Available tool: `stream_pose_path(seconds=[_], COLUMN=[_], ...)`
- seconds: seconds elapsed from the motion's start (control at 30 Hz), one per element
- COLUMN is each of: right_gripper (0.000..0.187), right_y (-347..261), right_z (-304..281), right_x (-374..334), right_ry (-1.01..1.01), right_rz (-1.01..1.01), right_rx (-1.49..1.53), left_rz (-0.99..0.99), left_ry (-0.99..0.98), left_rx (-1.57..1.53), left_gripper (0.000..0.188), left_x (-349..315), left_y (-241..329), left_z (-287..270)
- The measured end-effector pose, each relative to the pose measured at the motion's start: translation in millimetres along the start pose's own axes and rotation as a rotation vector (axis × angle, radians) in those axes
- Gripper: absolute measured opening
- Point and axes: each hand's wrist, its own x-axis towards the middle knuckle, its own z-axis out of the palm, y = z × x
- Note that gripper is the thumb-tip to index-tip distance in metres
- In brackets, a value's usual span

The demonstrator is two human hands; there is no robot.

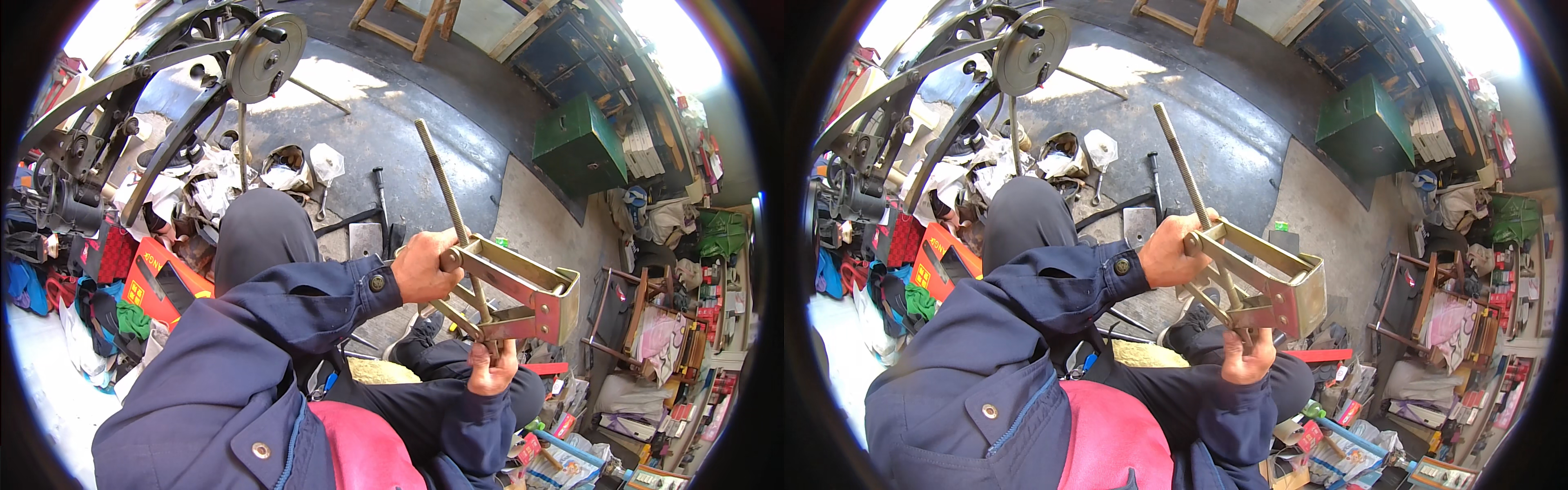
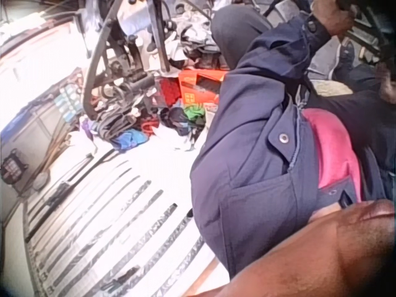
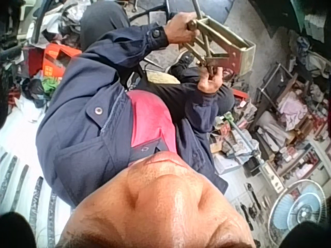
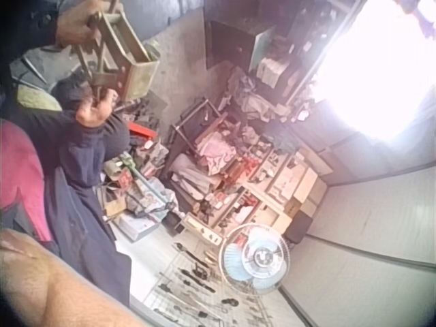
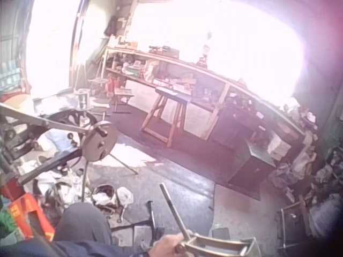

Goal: The person assembles a metal frame by inserting a threaded rod and tightening it with a wrench. They hold the frame with one hand and rotate the wrench with the other to secure the rod in place.

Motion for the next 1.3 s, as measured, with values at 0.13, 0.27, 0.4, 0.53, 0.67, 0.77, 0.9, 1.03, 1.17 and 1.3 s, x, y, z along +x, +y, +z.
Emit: stream_pose_path(seconds=[0.13,0.27,0.4,0.53,0.67,0.77,0.9,1.03,1.17,1.3], right_gripper=[0.059,0.073,0.078,0.068,0.048,0.035,0.034,0.06,0.068,0.053], right_y=[9.3,7.4,1.5,-2.0,-9.7,-12.4,-6.5,3.7,9.0,-1.8], right_z=[1.5,-14.8,-25.3,-28.2,-24.3,-9.6,1.9,-8.5,-20.1,-24.8], right_x=[1.5,10.7,14.1,15.7,12.9,5.5,4.3,6.4,9.3,12.9], right_ry=[0.017,-0.13,-0.42,-0.464,-0.402,-0.097,0.082,-0.176,-0.292,-0.306], right_rz=[-0.032,0.446,0.612,0.637,0.589,0.206,-0.201,0.152,0.4,0.414], right_rx=[0.019,0.624,0.899,0.889,0.867,0.153,-0.37,0.291,0.759,0.76], left_rz=[0.008,0.037,0.028,0.028,0.042,0.017,0.027,0.029,0.003,-0.008], left_ry=[0.029,0.034,0.032,0.029,0.022,0.02,0.039,0.038,0.017,0.005], left_rx=[-0.023,-0.013,-0.021,-0.019,-0.013,-0.016,-0.021,-0.015,-0.031,-0.018], left_gripper=[0.026,0.027,0.028,0.028,0.027,0.027,0.027,0.027,0.028,0.027], left_x=[0.2,0.9,0.8,0.8,0.9,1.4,1.5,1.7,1.4,1.0], left_y=[0.6,0.1,-0.4,-0.6,-0.1,0.3,0.5,0.4,1.5,3.4], left_z=[1.4,1.1,1.0,1.0,0.2,0.6,1.6,1.5,0.8,-0.8])
